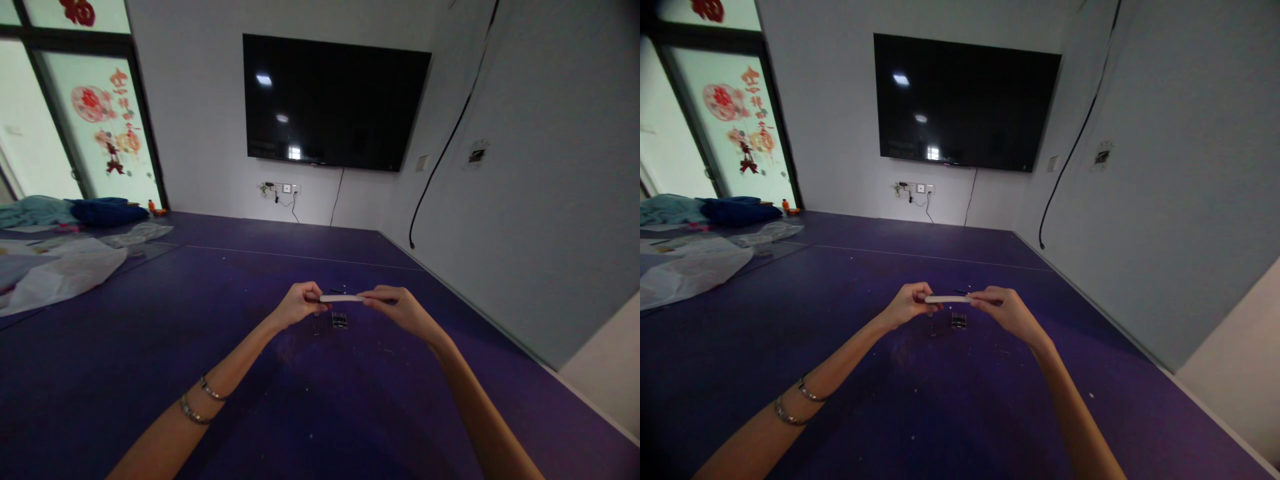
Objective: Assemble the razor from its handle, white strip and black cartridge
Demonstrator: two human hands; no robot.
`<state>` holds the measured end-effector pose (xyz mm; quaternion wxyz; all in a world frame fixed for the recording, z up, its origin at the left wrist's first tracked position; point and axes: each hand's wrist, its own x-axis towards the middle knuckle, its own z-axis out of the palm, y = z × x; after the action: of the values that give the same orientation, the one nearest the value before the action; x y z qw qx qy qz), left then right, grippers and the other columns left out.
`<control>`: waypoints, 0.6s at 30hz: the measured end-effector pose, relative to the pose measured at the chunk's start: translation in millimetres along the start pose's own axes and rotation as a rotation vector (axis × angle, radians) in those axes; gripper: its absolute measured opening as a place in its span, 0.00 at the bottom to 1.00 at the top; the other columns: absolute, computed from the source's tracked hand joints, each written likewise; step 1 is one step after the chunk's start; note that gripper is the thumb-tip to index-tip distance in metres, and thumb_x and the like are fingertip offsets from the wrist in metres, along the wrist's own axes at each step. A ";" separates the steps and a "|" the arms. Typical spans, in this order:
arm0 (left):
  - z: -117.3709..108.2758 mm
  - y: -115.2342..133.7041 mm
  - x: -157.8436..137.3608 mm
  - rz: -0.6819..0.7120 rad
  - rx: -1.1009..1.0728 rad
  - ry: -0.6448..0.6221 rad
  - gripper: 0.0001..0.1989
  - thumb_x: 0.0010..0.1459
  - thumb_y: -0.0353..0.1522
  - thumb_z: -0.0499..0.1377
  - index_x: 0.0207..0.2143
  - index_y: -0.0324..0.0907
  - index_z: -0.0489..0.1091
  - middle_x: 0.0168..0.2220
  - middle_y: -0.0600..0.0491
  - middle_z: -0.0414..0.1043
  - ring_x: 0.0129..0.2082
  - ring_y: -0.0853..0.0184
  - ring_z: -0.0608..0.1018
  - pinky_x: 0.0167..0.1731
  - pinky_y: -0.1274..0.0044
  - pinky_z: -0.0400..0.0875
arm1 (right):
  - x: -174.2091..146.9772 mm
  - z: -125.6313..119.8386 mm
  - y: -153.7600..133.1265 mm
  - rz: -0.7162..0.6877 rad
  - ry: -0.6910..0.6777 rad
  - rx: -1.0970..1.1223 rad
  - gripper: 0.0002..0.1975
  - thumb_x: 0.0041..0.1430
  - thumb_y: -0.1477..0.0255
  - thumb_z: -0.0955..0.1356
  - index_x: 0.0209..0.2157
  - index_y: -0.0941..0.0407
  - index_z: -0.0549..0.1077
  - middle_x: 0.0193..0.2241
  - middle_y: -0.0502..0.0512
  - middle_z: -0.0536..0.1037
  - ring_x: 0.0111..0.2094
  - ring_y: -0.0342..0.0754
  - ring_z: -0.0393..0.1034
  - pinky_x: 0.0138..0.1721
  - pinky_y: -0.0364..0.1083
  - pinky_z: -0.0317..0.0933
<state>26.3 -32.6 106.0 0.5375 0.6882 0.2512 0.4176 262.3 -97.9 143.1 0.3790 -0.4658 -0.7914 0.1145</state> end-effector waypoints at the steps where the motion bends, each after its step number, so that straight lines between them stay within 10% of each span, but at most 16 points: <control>1: 0.3 0.4 -0.4 0.001 -0.008 -0.002 0.12 0.39 0.26 0.65 0.24 0.36 0.63 0.25 0.51 0.76 0.23 0.72 0.75 0.24 0.80 0.67 | -0.2 -0.6 0.2 -0.006 -0.005 0.001 0.15 0.55 0.61 0.64 0.39 0.52 0.77 0.28 0.54 0.76 0.29 0.45 0.67 0.30 0.44 0.60; 18: 1.7 0.1 -1.6 0.013 -0.068 -0.042 0.13 0.39 0.27 0.66 0.24 0.36 0.62 0.26 0.48 0.76 0.24 0.70 0.76 0.25 0.78 0.68 | -0.8 -4.7 1.3 0.009 0.010 0.004 0.15 0.56 0.62 0.64 0.39 0.52 0.77 0.30 0.54 0.77 0.30 0.45 0.67 0.30 0.43 0.59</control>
<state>26.8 -34.8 105.5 0.5631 0.6795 0.2212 0.4150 266.6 -98.7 145.3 0.3834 -0.4694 -0.7870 0.1154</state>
